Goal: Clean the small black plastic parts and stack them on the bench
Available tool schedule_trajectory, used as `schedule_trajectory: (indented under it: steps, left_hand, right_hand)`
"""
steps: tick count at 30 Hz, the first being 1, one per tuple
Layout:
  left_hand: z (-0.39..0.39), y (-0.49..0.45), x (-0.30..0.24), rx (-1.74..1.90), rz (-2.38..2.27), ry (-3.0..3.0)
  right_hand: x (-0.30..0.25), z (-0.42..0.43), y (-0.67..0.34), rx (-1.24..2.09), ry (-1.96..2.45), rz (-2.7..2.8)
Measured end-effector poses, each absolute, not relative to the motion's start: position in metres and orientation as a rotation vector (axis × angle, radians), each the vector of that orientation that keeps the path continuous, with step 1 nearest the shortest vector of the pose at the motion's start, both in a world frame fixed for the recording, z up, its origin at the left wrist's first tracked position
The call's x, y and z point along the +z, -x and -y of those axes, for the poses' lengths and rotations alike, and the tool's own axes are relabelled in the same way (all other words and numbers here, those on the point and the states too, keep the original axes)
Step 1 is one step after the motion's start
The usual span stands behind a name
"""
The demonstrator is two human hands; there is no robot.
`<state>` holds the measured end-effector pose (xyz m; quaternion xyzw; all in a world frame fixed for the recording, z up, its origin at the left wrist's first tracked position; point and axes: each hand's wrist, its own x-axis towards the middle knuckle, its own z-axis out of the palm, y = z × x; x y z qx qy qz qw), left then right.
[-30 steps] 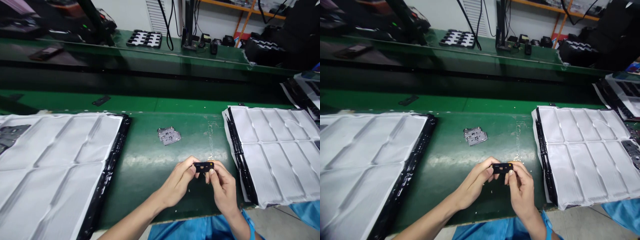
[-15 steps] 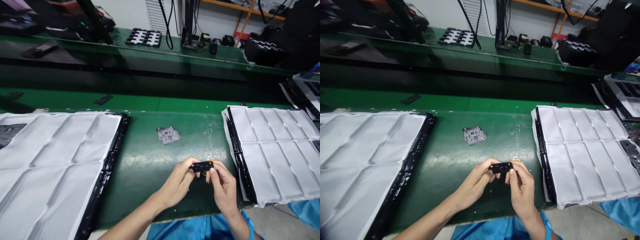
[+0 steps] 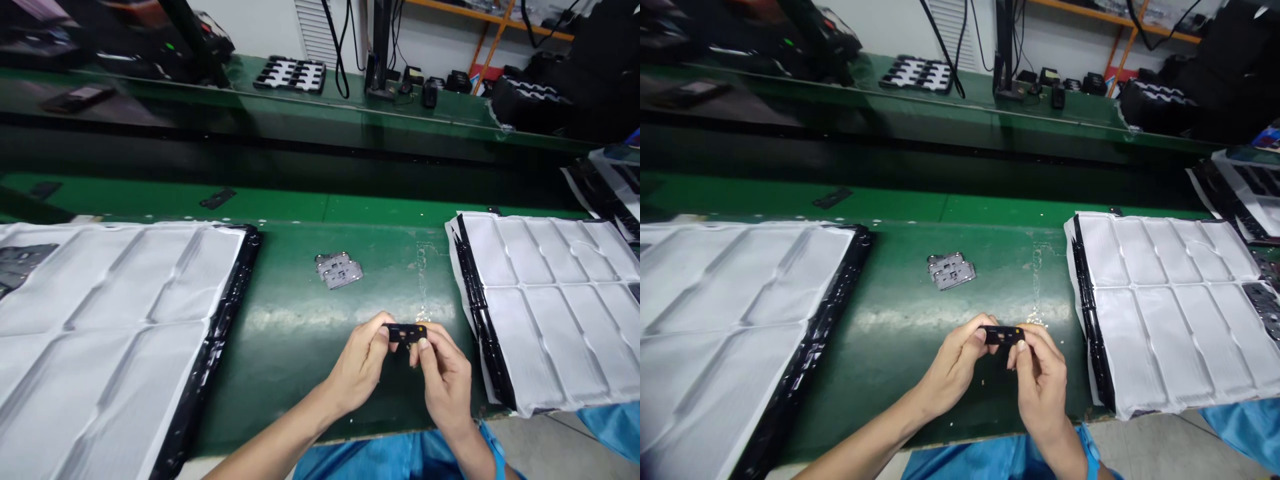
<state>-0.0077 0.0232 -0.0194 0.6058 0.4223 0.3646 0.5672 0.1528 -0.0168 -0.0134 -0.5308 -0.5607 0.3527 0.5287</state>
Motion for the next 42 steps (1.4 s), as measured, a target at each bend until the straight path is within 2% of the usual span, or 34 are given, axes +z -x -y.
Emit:
schedule_trajectory:
  steps: [29,42]
  left_hand:
    - [-0.025,0.011,-0.009,0.860,-0.922,-1.408]
    - [-0.025,0.007,-0.009,0.851,-1.061,-1.359]
  right_hand:
    - [-0.015,0.018,-0.149,0.968,1.298,1.222]
    - [-0.006,0.018,-0.145,1.001,1.271,1.254]
